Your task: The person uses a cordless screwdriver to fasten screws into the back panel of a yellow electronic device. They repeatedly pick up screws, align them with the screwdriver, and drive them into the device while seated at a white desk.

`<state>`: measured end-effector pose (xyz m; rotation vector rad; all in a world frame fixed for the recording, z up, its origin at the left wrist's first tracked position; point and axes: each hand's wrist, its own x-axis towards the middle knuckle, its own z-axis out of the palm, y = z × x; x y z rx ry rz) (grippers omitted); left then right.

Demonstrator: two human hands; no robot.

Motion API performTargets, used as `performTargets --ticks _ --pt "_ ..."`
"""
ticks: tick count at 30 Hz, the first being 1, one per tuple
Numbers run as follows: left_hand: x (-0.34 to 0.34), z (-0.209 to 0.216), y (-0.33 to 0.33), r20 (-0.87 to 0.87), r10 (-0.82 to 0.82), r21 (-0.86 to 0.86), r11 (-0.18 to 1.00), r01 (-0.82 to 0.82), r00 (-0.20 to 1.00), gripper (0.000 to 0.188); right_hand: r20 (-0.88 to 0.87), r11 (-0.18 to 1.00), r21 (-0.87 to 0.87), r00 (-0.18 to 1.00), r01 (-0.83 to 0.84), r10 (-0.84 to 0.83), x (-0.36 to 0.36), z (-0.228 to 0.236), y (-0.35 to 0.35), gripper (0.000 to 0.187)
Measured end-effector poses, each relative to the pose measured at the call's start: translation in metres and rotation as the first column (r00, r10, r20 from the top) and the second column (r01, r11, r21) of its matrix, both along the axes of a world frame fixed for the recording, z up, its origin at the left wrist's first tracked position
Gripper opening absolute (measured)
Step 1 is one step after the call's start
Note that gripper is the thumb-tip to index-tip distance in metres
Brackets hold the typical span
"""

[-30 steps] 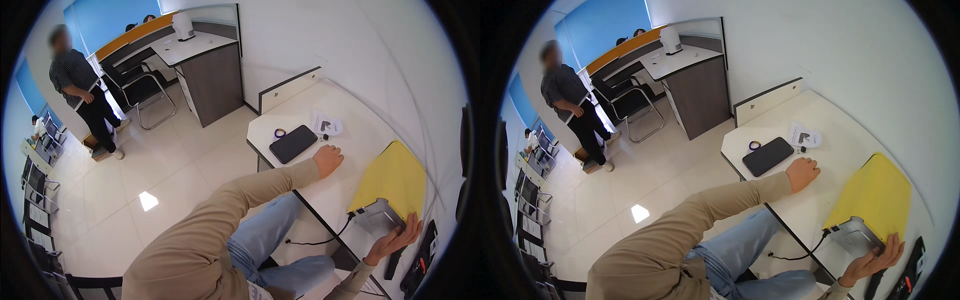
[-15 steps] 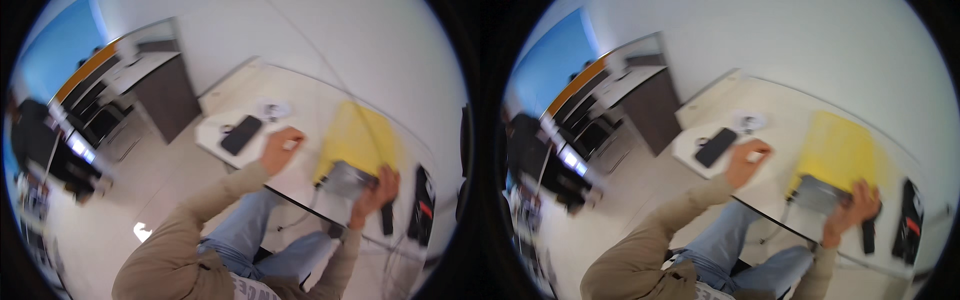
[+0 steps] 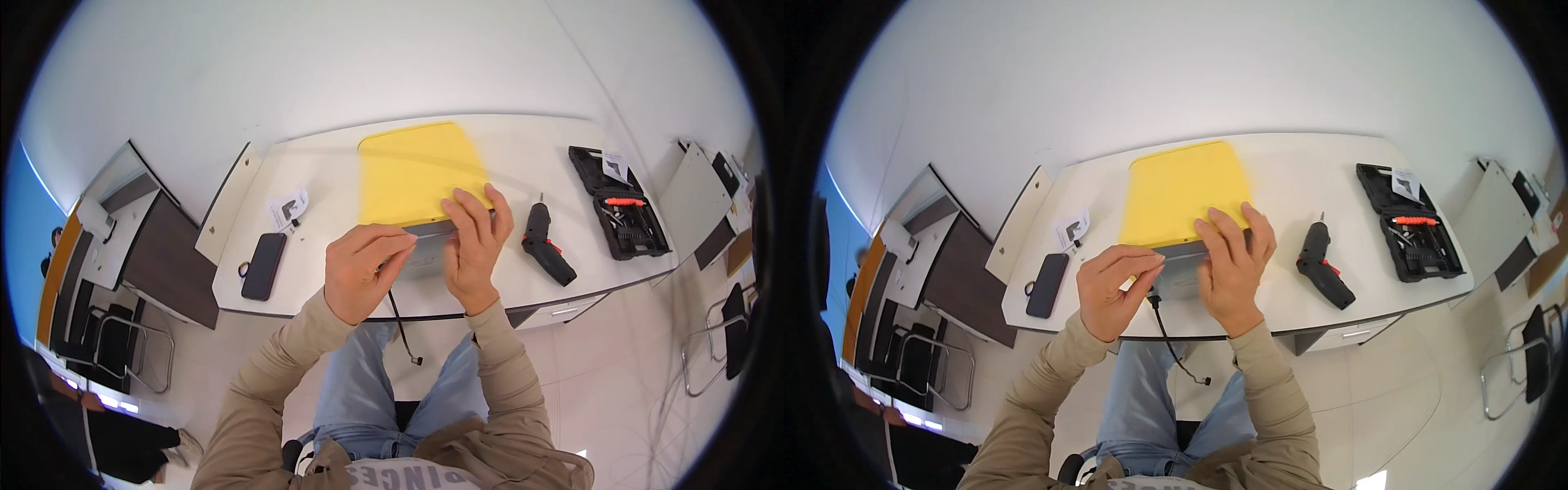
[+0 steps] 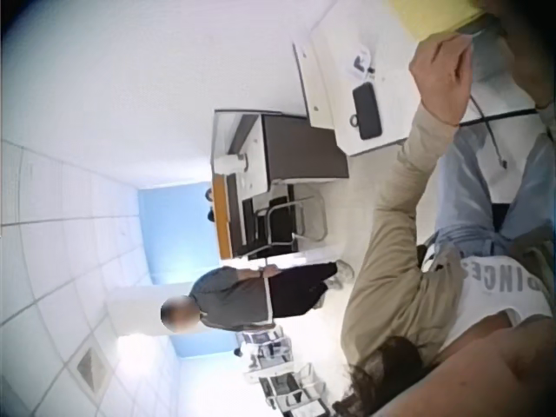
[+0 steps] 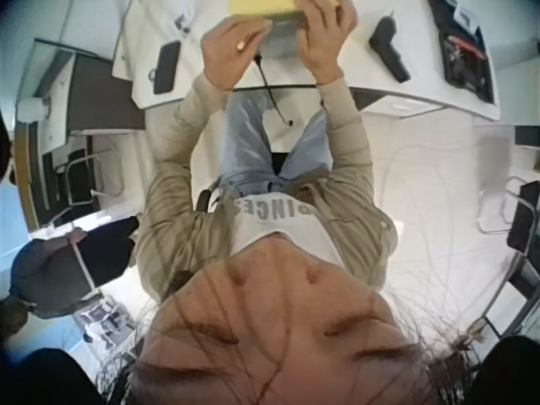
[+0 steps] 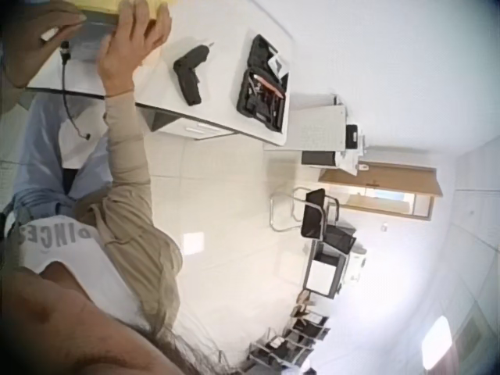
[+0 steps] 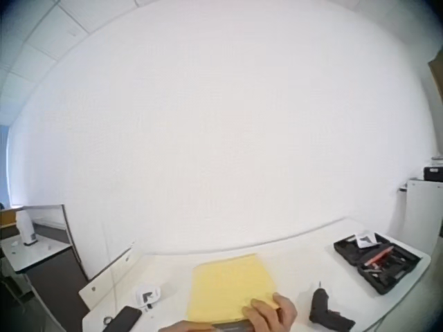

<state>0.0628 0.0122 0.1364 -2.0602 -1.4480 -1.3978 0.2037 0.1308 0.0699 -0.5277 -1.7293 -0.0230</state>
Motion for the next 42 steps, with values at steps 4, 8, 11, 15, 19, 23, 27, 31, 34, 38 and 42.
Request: performTargets --ticks 4,8,11,15,19,23,27,31,34,38,42 --pt "0.005 0.0 0.008 -0.06 0.027 0.0 1.0 -0.027 0.998 0.021 -0.013 1.0 -0.009 1.0 -0.003 0.003 -0.002 0.002 -0.002 0.046" --pt "0.005 0.01 0.019 -0.316 0.085 0.117 0.992 -0.05 0.945 0.023 -0.028 1.0 -0.018 1.0 0.005 -0.006 0.0 0.0 0.0 0.045" --pt "0.003 0.007 0.026 -0.353 0.113 0.184 0.982 -0.049 0.929 0.026 -0.032 1.0 -0.024 0.999 -0.002 0.001 -0.001 0.001 -0.001 0.044" --pt "0.003 0.003 0.032 -0.405 0.145 0.215 0.975 -0.06 0.903 0.02 -0.033 1.0 -0.025 0.999 -0.005 0.005 0.0 0.0 -0.001 0.042" --pt "0.002 0.0 0.036 -0.401 0.137 0.224 0.973 -0.048 0.906 0.021 -0.033 1.0 -0.023 0.999 -0.008 0.007 0.0 0.001 -0.001 0.042" --pt "0.002 -0.001 0.038 -0.366 0.082 0.216 0.976 -0.002 0.927 0.024 -0.025 1.0 -0.026 1.0 -0.011 0.01 0.001 0.001 0.0 0.042" --pt "0.003 -0.001 0.039 -0.346 0.068 0.203 0.979 0.004 0.936 0.022 -0.025 0.999 -0.032 1.0 -0.018 0.017 0.001 -0.001 0.0 0.043" --pt "0.002 -0.001 0.039 -0.358 0.054 0.19 0.982 0.017 0.932 0.022 -0.043 0.999 -0.032 0.999 -0.026 0.025 0.001 0.002 -0.002 0.047" --pt "0.001 -0.004 0.04 -0.351 0.072 0.219 0.976 0.007 0.934 0.024 -0.044 0.999 -0.029 0.999 -0.025 0.024 0.001 0.002 -0.001 0.047" --pt "0.001 -0.005 0.041 -0.351 0.101 0.227 0.974 -0.02 0.931 0.024 -0.045 0.999 -0.026 0.999 -0.026 0.025 0.001 0.002 -0.001 0.047" --pt "0.0 -0.005 0.041 -0.346 0.065 0.214 0.977 0.011 0.936 0.022 -0.041 0.999 -0.032 0.999 -0.027 0.026 0.001 0.002 -0.001 0.047"
